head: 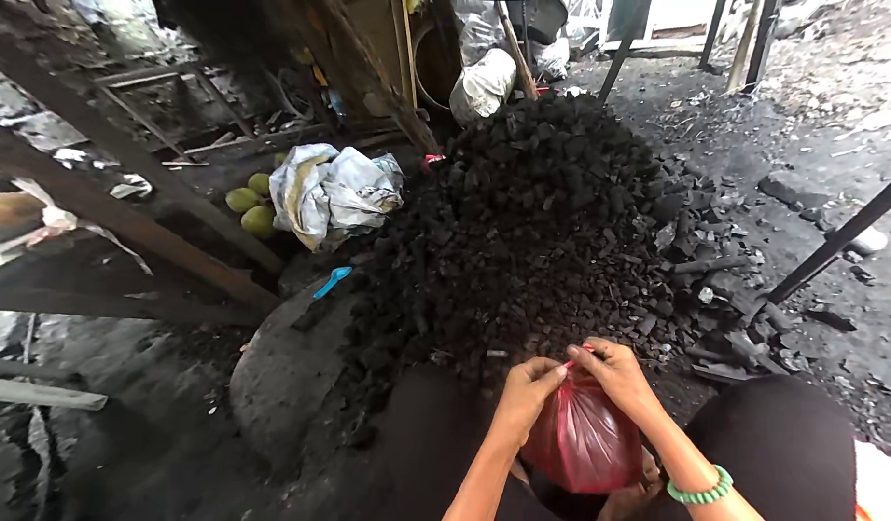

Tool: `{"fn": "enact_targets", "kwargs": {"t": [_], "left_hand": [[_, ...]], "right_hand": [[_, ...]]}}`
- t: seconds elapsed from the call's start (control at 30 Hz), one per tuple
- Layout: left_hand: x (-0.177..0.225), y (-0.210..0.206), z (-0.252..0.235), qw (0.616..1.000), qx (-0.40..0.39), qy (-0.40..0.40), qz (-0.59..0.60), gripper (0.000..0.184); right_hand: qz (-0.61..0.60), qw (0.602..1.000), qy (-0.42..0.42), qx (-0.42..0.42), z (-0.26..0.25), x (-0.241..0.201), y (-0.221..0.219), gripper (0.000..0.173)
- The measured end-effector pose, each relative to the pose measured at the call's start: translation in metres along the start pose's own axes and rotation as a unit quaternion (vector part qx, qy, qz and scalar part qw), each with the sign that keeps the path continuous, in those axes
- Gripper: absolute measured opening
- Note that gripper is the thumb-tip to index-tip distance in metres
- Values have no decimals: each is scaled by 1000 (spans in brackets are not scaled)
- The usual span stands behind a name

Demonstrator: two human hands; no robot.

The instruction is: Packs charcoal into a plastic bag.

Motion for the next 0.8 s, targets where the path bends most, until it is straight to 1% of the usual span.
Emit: {"fn": "enact_targets", "kwargs": {"t": [0.03, 0.07, 0.13, 0.17, 0.23, 0.3, 0.33, 0.4, 0.47, 0.53, 0.6, 0.7, 0.73, 0.8], "left_hand": [[-2, 0, 0, 1000, -4, 0, 14, 11], [-3, -1, 1, 1000, -12, -1, 26, 12], [-1, -4, 2, 999, -36, -6, 28, 13], [0, -6, 3, 999, -47, -10, 20, 13], [3, -7, 0, 998, -64, 0, 3, 15], [3, -7, -4, 996, -78, 32, -9, 16], [2, -7, -6, 995, -86, 51, -16, 16], [0, -7, -8, 992, -92, 76, -41, 16], [0, -7, -10, 989, -83, 76, -95, 16], [4, -7, -10, 978, -71, 47, -189, 15], [12, -10, -6, 958, -59, -13, -281, 22], [25, -18, 5, 928, -29, -99, -357, 28], [27, -20, 9, 916, -13, -124, -381, 29], [31, -24, 16, 892, 28, -207, -402, 24]], "right_hand": [[-40, 998, -37, -31, 6, 6, -3, 24], [-66, 995, -51, -59, 13, 8, -7, 19], [-87, 992, -29, -88, 26, 3, -9, 14], [-82, 993, -3, -82, 30, -1, -7, 13], [-28, 996, 75, -44, 34, -11, -1, 14], [54, 986, 156, 5, 36, -22, -1, 14], [88, 979, 182, 31, 38, -25, -2, 13], [133, 967, 205, 75, 43, -28, -5, 10], [146, 964, 206, 84, 45, -27, -7, 10], [131, 972, 178, 74, 45, -22, -8, 13], [76, 990, 106, 60, 43, -12, -6, 17], [-13, 999, 1, 32, 40, 2, -3, 16], [-30, 999, -18, 24, 39, 4, -3, 16], [-47, 998, -27, 16, 37, 5, -2, 15]]}}
Point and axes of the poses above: each hand's wrist, its own z-axis away from the middle knuckle, its own y-axis out of the back of the hand, x = y × z, the point moved 9 cm from there along -z, towards the middle knuckle, and after that the axes turned 10 degrees about y, right-handed, at the moved point
